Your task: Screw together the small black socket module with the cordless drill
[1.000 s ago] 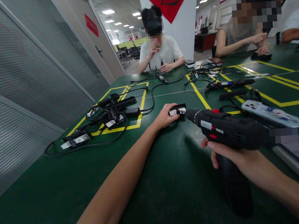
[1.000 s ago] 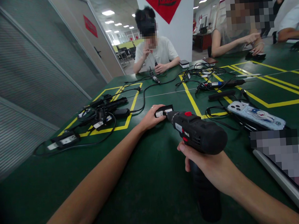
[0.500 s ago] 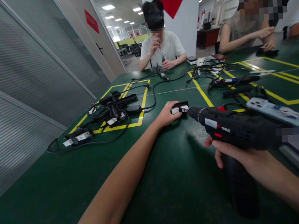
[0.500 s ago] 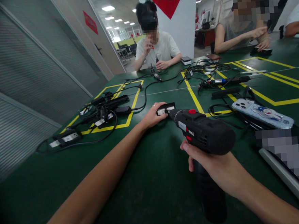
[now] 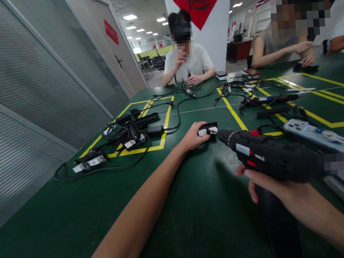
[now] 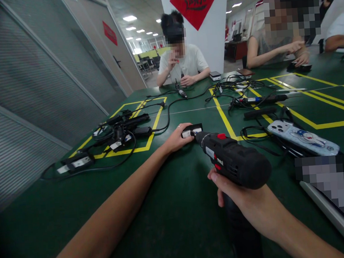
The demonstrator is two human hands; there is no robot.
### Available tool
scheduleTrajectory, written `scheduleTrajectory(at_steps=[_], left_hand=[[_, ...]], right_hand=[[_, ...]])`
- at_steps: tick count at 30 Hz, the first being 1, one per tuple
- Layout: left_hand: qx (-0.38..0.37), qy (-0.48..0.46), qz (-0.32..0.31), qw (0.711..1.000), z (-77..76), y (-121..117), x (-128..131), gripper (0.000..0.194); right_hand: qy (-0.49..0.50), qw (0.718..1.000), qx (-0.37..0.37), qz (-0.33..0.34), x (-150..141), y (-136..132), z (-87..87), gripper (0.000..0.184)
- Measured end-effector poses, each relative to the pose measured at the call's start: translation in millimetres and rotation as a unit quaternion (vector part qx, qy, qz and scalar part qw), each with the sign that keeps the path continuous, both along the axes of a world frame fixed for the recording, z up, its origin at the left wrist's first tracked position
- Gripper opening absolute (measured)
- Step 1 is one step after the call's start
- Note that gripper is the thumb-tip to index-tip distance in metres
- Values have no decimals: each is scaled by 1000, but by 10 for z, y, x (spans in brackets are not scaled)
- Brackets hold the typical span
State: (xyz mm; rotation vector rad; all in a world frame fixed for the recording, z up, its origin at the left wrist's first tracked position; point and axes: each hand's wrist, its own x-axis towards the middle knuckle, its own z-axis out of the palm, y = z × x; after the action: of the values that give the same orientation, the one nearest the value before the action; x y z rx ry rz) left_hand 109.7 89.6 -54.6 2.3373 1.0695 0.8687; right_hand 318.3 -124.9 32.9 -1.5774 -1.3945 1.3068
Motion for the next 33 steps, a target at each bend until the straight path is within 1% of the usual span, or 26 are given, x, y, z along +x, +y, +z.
scheduleTrajectory(at_steps=[2,6,9,11,18,23,27,31,33], left_hand=[[-4,-1,0,1000,-8,9,2,56],[-15,0,2,1000,-2,10,5,57],[-17,-1,4,1000,10,6,4,58],[-19,2,5,1000,16,4,4,58],[-37,-7,4,999,28,-6,13,57],[-58,-5,8,998,50,-9,18,55],[-59,-2,6,998,62,-7,20,55],[-58,-5,-10,998,64,-11,22,54],[-60,-8,-12,998,67,-17,19,55]], right_hand=[[7,1000,6,-2,5,6,-34,35],[47,998,41,-3,28,17,-105,30],[37,998,41,7,50,17,-131,29],[24,999,32,11,59,15,-128,30],[-40,998,37,9,50,12,-47,33],[-23,999,36,11,55,12,-17,31],[-16,999,34,6,55,-3,-23,34],[-47,997,62,18,55,-8,-37,28],[-75,994,70,26,60,-6,-41,37]])
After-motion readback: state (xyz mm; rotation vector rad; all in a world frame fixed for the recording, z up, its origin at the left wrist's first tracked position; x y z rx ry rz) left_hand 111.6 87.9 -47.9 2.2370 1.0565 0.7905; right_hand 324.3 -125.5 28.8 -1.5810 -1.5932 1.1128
